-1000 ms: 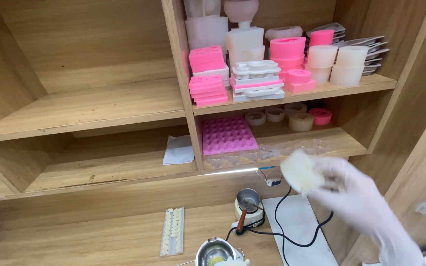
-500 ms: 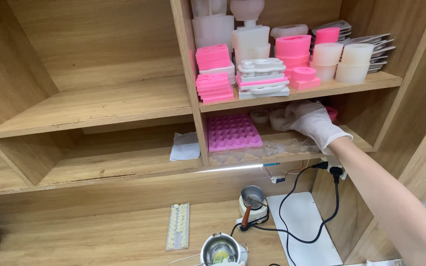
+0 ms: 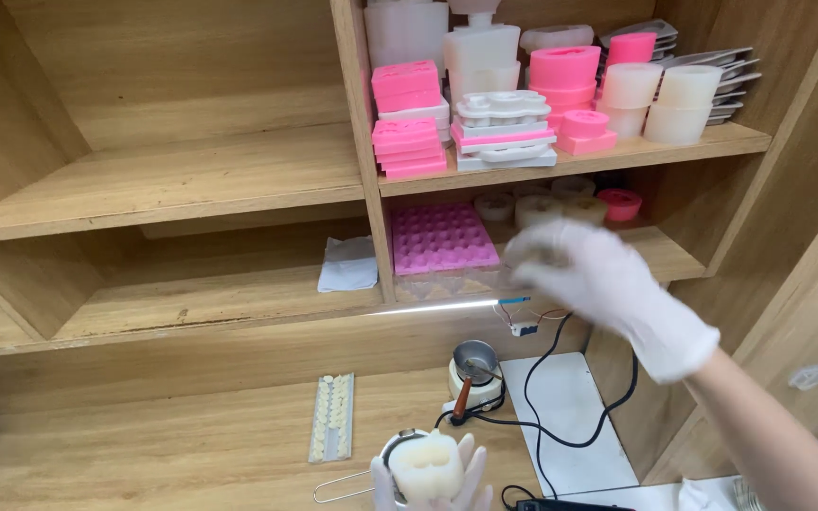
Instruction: The recorder prepares candle molds and inserts wicks.
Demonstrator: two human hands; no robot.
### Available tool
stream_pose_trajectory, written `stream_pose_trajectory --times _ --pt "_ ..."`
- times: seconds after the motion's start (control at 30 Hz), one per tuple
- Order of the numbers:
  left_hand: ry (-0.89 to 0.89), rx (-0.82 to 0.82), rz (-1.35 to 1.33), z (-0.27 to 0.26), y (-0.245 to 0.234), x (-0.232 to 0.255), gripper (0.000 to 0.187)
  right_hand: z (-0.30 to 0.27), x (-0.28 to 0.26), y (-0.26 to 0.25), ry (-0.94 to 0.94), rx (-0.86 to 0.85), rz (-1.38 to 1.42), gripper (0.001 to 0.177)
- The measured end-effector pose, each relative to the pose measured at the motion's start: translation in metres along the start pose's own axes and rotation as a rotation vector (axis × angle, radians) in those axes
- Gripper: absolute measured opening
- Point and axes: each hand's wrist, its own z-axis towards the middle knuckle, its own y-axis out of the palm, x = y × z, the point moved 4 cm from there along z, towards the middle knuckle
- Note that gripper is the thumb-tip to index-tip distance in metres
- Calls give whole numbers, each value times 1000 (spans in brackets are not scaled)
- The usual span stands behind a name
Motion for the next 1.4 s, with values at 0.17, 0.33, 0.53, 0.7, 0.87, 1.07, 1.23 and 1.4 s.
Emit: stream_pose_trajectory --times 0.17,0.33,0.53,0.7,0.87,1.07,1.23,1.4 --pt "10 -274 36 21 79 -9 77 -126 -52 20 -810 -240 397 66" --pt "84 -354 128 7 124 -13 70 -127 -28 39 -475 -250 450 41" --pt "75 -373 235 20 124 -18 71 -116 -21 26 -680 -90 438 27" --pt "59 -284 401 26 96 -8 78 -44 -2 10 -224 47 494 36" --pt "29 -180 554 28 72 -3 83 57 30 24 177 44 194 38" --pt "50 -68 568 25 51 16 83 124 59 91 90 -34 -49 32" --pt "59 0 533 29 39 26 84 132 66 107 159 -83 -59 31" --pt "34 -17 515 32 38 18 85 147 75 118 214 -127 -77 31"
